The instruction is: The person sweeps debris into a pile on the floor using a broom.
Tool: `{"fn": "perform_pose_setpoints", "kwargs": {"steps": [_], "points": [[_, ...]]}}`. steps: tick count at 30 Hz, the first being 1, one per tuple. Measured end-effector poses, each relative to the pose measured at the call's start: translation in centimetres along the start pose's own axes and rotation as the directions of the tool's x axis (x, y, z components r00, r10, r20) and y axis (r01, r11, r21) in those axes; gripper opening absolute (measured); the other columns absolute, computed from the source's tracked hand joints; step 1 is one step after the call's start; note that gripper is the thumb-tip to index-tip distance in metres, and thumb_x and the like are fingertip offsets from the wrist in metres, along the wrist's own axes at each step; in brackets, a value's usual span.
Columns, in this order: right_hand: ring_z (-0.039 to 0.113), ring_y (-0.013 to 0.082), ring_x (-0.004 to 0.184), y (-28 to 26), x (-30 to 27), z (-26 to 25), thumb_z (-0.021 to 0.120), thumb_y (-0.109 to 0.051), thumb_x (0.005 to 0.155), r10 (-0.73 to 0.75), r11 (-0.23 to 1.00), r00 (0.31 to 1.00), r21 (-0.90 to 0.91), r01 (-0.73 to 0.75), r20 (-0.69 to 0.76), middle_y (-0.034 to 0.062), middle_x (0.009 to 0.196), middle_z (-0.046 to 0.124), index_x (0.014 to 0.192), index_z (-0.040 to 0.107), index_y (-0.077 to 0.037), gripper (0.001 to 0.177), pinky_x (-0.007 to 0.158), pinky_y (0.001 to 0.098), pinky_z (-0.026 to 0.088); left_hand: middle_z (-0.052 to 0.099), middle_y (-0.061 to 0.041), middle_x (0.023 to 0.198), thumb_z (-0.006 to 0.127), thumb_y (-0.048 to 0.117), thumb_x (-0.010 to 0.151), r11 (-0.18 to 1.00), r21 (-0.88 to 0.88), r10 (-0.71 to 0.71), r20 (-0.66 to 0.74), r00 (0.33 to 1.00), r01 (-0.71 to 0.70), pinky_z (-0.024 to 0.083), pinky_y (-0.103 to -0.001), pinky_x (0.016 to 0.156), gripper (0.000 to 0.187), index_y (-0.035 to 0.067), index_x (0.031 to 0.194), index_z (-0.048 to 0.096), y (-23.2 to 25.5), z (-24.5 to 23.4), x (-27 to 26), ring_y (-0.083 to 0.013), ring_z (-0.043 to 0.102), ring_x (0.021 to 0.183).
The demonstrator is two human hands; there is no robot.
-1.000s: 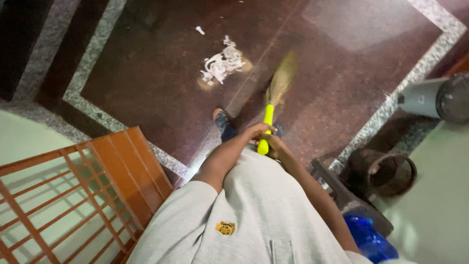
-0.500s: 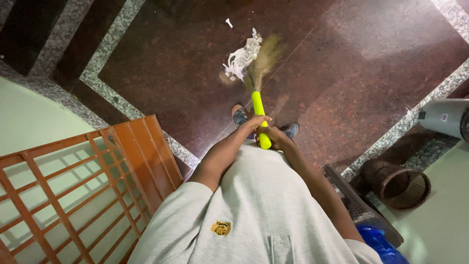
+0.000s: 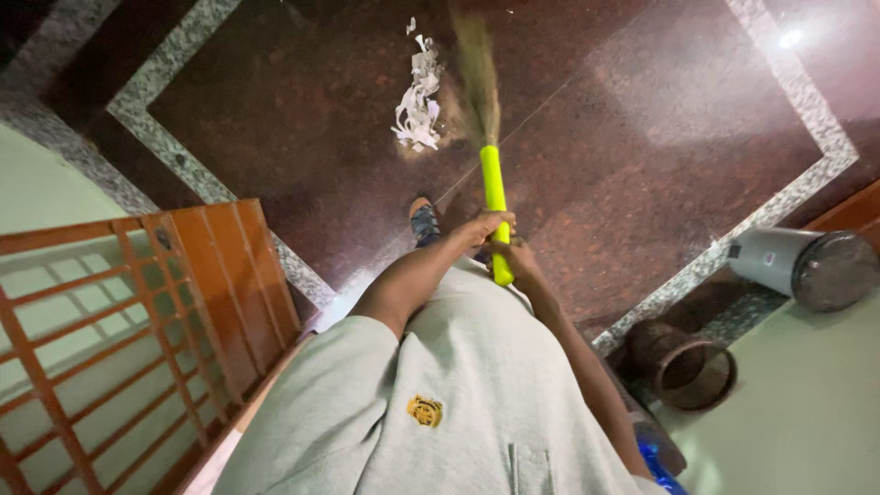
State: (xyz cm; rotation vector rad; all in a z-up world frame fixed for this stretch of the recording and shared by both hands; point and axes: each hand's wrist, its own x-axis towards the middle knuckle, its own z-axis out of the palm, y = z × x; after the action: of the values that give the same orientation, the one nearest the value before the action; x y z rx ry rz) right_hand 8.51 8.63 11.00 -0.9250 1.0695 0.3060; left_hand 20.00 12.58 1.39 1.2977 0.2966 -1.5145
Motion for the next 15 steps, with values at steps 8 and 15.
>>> {"fn": "perform_pose_setpoints", "kwargs": {"steps": [8,15], "points": [[0.065,0.0229,0.057,3.7,0.2,-4.4,0.069,-0.014,0.091,0.024,0.984,1.000,0.176,-0.025,0.005,0.0106,0.072,0.065,0.101,0.062,-0.003,0.017,0.053,0.0388,0.058,0.072,-0.013,0.080,0.071,0.029,0.078,0.953,0.268,-0.198,0.197,0.960,0.141,0.058,-0.038,0.064,0.031,0.003,0.092,0.071,-2.6,4.2,0.9,-0.0243,0.069,0.066],[0.068,0.0211,0.072,6.6,2.3,-5.7,0.065,-0.020,0.094,0.250,0.923,0.912,0.204,-0.326,0.325,0.0087,0.088,0.071,0.108,0.065,-0.004,0.021,0.066,0.0355,0.060,0.069,-0.013,0.082,0.072,0.037,0.075,0.865,0.347,-0.388,0.009,0.921,0.361,0.055,-0.043,0.062,0.041,0.006,0.101,0.067,-6.3,2.7,0.9,-0.0283,0.065,0.063]]}}
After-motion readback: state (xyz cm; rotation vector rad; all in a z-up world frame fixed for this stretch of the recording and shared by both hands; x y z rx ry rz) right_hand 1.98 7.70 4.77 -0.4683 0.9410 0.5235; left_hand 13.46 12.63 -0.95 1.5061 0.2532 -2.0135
